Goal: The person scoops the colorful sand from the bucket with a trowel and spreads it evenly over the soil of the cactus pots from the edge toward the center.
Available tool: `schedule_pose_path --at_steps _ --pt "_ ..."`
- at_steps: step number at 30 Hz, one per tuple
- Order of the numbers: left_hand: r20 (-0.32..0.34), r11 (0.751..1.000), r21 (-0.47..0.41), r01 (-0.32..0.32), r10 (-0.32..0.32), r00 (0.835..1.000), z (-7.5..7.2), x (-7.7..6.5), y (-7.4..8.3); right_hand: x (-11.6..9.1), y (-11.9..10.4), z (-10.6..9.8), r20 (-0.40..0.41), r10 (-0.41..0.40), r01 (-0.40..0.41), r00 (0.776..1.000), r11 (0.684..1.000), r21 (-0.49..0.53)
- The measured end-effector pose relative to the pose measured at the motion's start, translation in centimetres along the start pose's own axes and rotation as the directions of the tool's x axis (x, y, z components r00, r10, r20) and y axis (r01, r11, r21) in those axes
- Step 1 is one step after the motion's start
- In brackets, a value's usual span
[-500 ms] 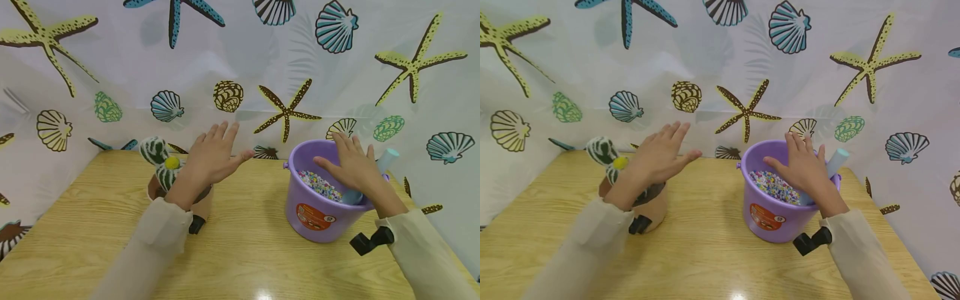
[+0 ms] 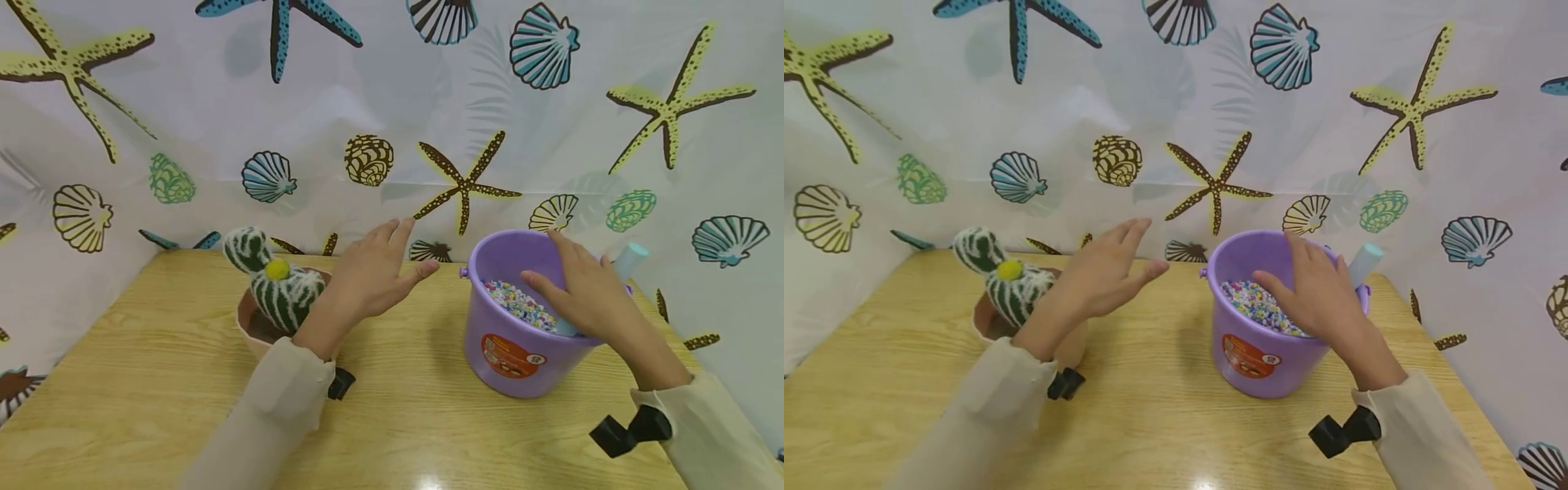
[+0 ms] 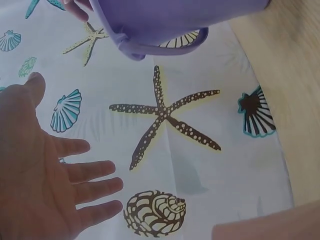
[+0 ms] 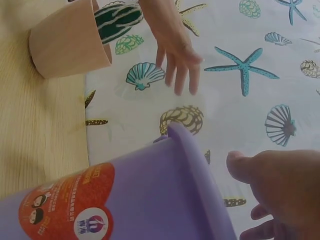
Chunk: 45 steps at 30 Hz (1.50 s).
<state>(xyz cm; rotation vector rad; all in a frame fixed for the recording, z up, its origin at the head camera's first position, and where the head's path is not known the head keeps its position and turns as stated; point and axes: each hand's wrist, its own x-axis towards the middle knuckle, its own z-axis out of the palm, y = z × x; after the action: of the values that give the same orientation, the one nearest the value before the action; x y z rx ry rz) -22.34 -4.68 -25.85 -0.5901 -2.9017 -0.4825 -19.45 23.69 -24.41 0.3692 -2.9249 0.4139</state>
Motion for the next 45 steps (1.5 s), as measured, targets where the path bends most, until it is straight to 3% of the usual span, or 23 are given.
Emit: schedule_pose_path --at_steps 6,10,14,18,25,30,35,39,42,45 --pt "-0.006 0.995 -0.099 -0.029 0.028 1.0 1.5 -0.2 0.7 -1.4 0.1 -0.1 -0.065 -0.031 0.036 0.997 0.996 0.076" --pt "-0.002 0.992 -0.124 -0.036 0.036 0.999 2.6 -0.1 1.3 -2.5 0.5 0.1 -0.168 -0.01 0.033 0.986 0.99 0.136" --pt "0.023 0.982 -0.186 -0.024 0.029 0.999 3.7 -0.1 1.7 -3.2 1.0 0.5 -0.302 0.007 0.04 0.953 0.988 0.152" --pt "0.039 0.953 -0.302 -0.02 0.033 0.999 4.7 0.0 1.8 -3.6 1.7 0.8 -0.401 0.017 0.047 0.916 0.988 0.149" --pt "0.01 0.901 -0.43 -0.056 0.066 0.998 6.6 -0.1 2.1 -4.3 3.8 1.0 -0.486 0.078 0.003 0.871 0.986 0.164" --pt "0.014 0.873 -0.485 -0.048 0.063 0.998 7.9 -0.3 2.4 -4.7 5.4 0.8 -0.532 0.169 -0.097 0.83 0.982 0.161" --pt "-0.006 0.828 -0.559 -0.042 0.046 0.999 8.8 -0.2 2.9 -4.1 7.0 0.5 -0.47 0.315 -0.237 0.825 0.947 0.219" --pt "-0.014 0.797 -0.603 -0.028 0.024 1.0 9.2 -0.1 3.5 -3.5 7.9 0.5 -0.315 0.405 -0.289 0.859 0.889 0.356" --pt "-0.01 0.781 -0.624 -0.02 0.017 1.0 9.5 0.0 3.9 -3.0 8.2 0.5 -0.219 0.409 -0.276 0.886 0.843 0.461" --pt "-0.017 0.765 -0.643 -0.032 0.027 0.999 9.7 0.1 4.1 -2.5 8.2 0.4 -0.175 0.395 -0.256 0.902 0.815 0.52"
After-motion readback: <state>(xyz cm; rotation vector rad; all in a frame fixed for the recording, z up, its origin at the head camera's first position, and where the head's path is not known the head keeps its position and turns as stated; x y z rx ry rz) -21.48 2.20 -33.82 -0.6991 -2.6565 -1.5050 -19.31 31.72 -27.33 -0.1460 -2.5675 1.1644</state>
